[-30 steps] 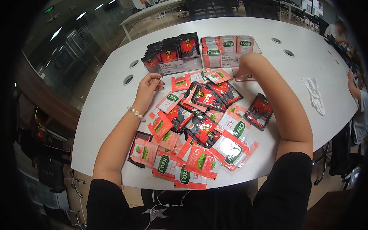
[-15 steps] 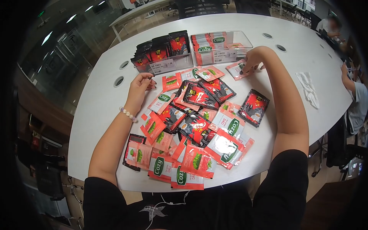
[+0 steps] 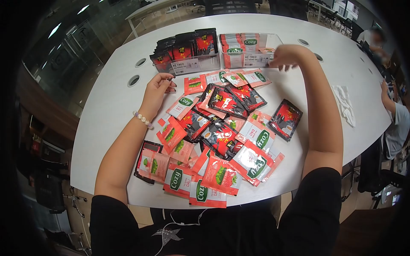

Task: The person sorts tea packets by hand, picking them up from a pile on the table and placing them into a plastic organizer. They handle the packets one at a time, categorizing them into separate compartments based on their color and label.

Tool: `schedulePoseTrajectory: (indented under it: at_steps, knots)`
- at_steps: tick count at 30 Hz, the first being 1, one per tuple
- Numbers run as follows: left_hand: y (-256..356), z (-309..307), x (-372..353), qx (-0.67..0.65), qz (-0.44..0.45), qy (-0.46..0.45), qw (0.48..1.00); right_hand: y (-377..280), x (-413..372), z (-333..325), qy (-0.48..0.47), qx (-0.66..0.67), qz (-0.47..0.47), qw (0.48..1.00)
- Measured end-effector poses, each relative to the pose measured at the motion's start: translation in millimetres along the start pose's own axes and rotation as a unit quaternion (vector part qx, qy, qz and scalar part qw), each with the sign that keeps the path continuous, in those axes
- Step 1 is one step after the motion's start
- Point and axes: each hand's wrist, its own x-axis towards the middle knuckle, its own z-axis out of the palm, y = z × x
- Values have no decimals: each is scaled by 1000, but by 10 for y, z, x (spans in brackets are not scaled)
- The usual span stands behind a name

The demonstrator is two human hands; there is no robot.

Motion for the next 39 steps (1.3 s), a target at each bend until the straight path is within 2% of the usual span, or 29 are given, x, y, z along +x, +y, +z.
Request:
schedulePoseTrajectory:
  at_steps: [1, 2, 5, 6, 7, 9, 12, 13, 16, 19, 26, 27, 29, 30, 31, 32, 33, 36, 37, 39]
  knots:
    - [1, -8, -1, 7, 2, 3, 1000, 3, 70, -19, 22, -11, -31, 999]
    - [3, -14, -5, 12, 3, 4, 1000, 36, 94, -39, 146, 8, -74, 986]
    - [10, -4, -20, 16, 9, 9, 1000, 66, 360, -40, 324, 32, -167, 931]
    - [-3, 1, -13, 13, 14, 9, 1000, -29, 402, -56, 299, 10, -144, 943]
    - [-12, 5, -11, 11, 18, 9, 1000, -119, 444, -104, 218, -54, -74, 972]
    - [-8, 9, -13, 16, 15, 3, 1000, -318, 345, -166, 57, -96, 40, 993]
    - [-1, 9, -14, 16, 14, -2, 1000, -471, 489, -242, -113, -43, 71, 990]
    - [-7, 3, -14, 14, 14, -3, 1000, -247, 1043, -164, -159, -88, 73, 981]
    - [-19, 6, -10, 16, 27, -3, 999, -187, 1522, 59, -64, -194, 57, 977]
    - [-17, 3, -24, 25, 28, -8, 999, -78, 1688, 200, -7, -193, 44, 980]
    - [-58, 21, -19, 42, 47, 8, 998, 390, 1877, 69, 13, -250, 18, 968]
    - [-76, 23, -17, 42, 53, 16, 998, 394, 1796, -13, 15, -291, 12, 957]
    - [-73, 19, -28, 61, 64, 23, 996, 2, 1333, -206, 54, -412, 11, 910]
    - [-74, 23, -29, 58, 64, 26, 996, 62, 1408, -302, 44, -455, -6, 889]
    - [-93, 25, -20, 56, 65, 29, 996, -4, 1356, -382, 7, -539, -77, 839]
    - [-113, 24, -9, 57, 71, 30, 995, -3, 1228, -472, 66, -408, -38, 910]
    - [-114, 22, -17, 61, 73, 32, 995, -351, 789, -525, 123, -266, 2, 956]
    - [-99, 26, -44, 67, 72, 33, 995, -533, 782, -574, -57, -281, -16, 958]
    - [-93, 41, -34, 58, 70, 31, 995, -539, 953, -485, -115, -354, -43, 927]
    - [-68, 38, -11, 49, 65, 28, 996, -607, 990, -352, -116, -373, -39, 920]
